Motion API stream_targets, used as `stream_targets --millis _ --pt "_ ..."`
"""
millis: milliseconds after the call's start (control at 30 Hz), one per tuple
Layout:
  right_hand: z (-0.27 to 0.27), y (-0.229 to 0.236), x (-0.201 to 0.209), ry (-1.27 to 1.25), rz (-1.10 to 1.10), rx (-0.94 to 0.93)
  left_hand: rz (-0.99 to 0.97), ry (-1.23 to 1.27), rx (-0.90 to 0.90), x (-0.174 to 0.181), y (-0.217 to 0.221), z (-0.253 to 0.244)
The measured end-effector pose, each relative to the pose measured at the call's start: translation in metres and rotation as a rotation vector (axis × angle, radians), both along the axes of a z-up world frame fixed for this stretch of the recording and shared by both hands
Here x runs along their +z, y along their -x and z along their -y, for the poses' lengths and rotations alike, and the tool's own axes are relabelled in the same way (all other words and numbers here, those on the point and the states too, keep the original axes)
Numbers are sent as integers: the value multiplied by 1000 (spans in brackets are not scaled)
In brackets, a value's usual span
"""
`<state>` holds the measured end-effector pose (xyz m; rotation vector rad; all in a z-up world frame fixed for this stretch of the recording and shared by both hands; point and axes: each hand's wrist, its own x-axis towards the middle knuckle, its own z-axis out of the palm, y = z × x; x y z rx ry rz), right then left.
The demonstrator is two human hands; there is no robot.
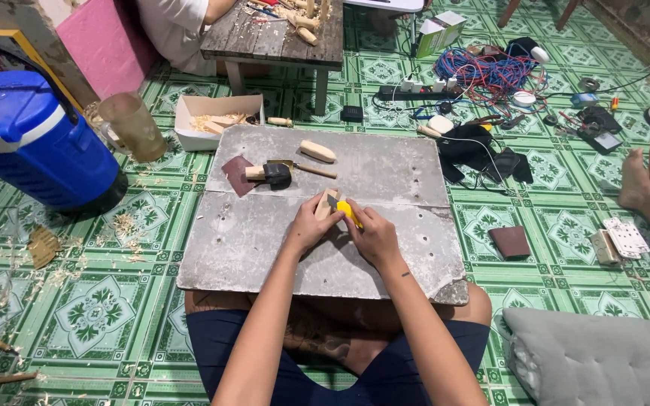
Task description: The person carves and shapes a small wooden block by hand, scraping its surface with a utility knife.
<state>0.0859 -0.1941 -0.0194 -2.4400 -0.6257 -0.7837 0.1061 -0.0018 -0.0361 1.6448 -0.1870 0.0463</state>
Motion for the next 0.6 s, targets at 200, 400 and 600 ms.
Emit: stream_targets --millis 200,400,600 --pt "-2 0 -5 66 51 11 -11 7 -19 -16 -8 -2" --pt "-2 0 -2 57 23 12 -37 -8 -37 -5 -4 -3" --pt "0 -2 -4 28 15 -8 -43 -3 -32 17 6 0"
